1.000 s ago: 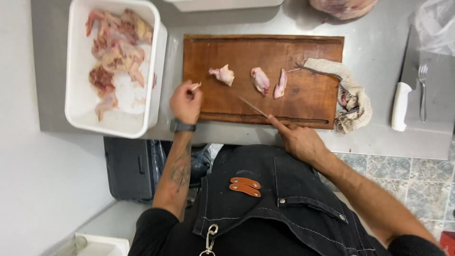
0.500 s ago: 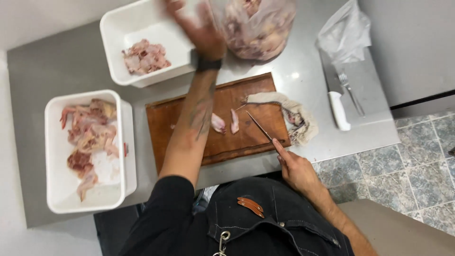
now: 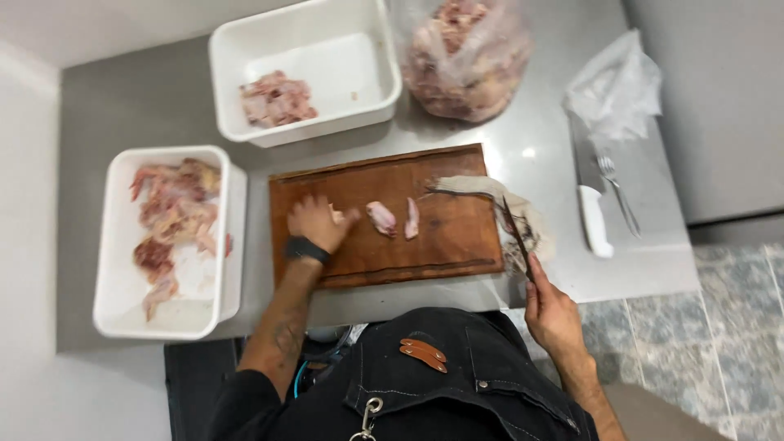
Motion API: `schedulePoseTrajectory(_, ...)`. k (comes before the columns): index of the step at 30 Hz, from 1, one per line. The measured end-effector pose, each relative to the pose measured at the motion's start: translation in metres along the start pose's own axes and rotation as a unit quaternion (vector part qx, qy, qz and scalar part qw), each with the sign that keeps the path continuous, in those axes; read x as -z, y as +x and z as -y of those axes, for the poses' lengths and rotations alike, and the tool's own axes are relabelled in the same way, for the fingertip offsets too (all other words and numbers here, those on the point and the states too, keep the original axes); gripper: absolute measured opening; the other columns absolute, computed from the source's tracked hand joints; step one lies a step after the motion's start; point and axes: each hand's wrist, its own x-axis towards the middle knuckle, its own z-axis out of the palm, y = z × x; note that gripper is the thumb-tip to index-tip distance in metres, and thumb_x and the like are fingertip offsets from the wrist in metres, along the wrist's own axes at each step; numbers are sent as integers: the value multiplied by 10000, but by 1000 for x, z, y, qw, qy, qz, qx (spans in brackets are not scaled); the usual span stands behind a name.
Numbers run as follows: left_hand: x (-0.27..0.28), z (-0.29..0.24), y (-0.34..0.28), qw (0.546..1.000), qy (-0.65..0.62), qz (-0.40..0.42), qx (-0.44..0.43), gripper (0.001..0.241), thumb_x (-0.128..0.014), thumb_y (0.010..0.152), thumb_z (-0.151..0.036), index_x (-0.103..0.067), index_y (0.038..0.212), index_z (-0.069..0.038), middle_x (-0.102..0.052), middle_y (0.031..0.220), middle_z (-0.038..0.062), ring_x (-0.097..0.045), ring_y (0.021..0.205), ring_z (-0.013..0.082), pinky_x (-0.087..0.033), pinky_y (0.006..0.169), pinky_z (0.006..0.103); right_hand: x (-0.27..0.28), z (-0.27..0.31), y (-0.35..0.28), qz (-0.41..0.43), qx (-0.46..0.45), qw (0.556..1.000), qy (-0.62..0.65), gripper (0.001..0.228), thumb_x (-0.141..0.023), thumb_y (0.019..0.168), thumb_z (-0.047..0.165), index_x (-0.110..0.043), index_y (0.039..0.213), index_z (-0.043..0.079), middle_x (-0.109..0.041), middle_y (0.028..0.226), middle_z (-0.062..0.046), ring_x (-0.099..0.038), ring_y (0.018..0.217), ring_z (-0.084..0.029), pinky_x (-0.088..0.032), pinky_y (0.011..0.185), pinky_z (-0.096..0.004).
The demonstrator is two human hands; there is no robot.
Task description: Cutting and separating raw chicken parts on a wooden cutting board using a knife in a commercial kitchen setting.
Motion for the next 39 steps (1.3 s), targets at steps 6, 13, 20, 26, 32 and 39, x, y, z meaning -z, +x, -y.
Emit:
schedulePoseTrajectory(6,-88,2,-27,981,37,-180,-69,464,-637,998,-526,-669,1313,-187,-618,989,34,-711,872,283,-593,650,446,-10,42,44,11,96,995,-36,597,-505,1089,286,-466,1679,364,-643,1573,2,-729,1179,-416,-598,989,-616)
schedulePoseTrajectory(13,87,34,77,960,-261,-98,12,457,-709,1047,-415,-646,1375,-102,-746,1221,232,-732,1141,486,-603,954,606,-14,57,39,19,128,991,-39,618,-479,1108,278,-420,1717,372,-762,1363,-146,-752,1095,-476,-612,929,-631)
schedulePoseTrajectory(20,95,56,124,982,-68,-155,-89,818,-924,1001,-622,-482,1502,-150,-702,1247,203,-754,1120,484,-611,950,572,-11,50,16,54,141,988,-31,620,-495,1110,216,-432,1718,315,-746,1293,-294,-719,1048,-579,-574,888,-697)
schedulePoseTrajectory(26,9,-42,6,915,-208,-32,-344,523,-787,986,-478,-738,1309,-70,-719,1240,153,-687,1167,400,-555,993,486,-43,44,18,111,152,980,-65,647,-535,1070,266,-423,1692,405,-798,1146,-192,-766,986,-488,-618,865,-642)
schedulePoseTrajectory(32,-16,-58,-35,931,-280,-35,-234,858,-960,786,-506,-655,1453,-62,-579,1364,162,-617,1242,407,-507,1087,491,-45,77,23,139,188,967,-99,625,-513,1093,290,-405,1701,386,-811,1008,-155,-800,894,-438,-646,797,-603)
schedulePoseTrajectory(39,-30,-58,-47,915,-316,-72,-240,592,-944,881,-471,-769,1334,-133,-559,1470,234,-589,1321,453,-479,1134,518,-60,82,28,142,155,972,-106,650,-497,1111,261,-349,1742,308,-797,974,-232,-798,877,-485,-634,813,-638)
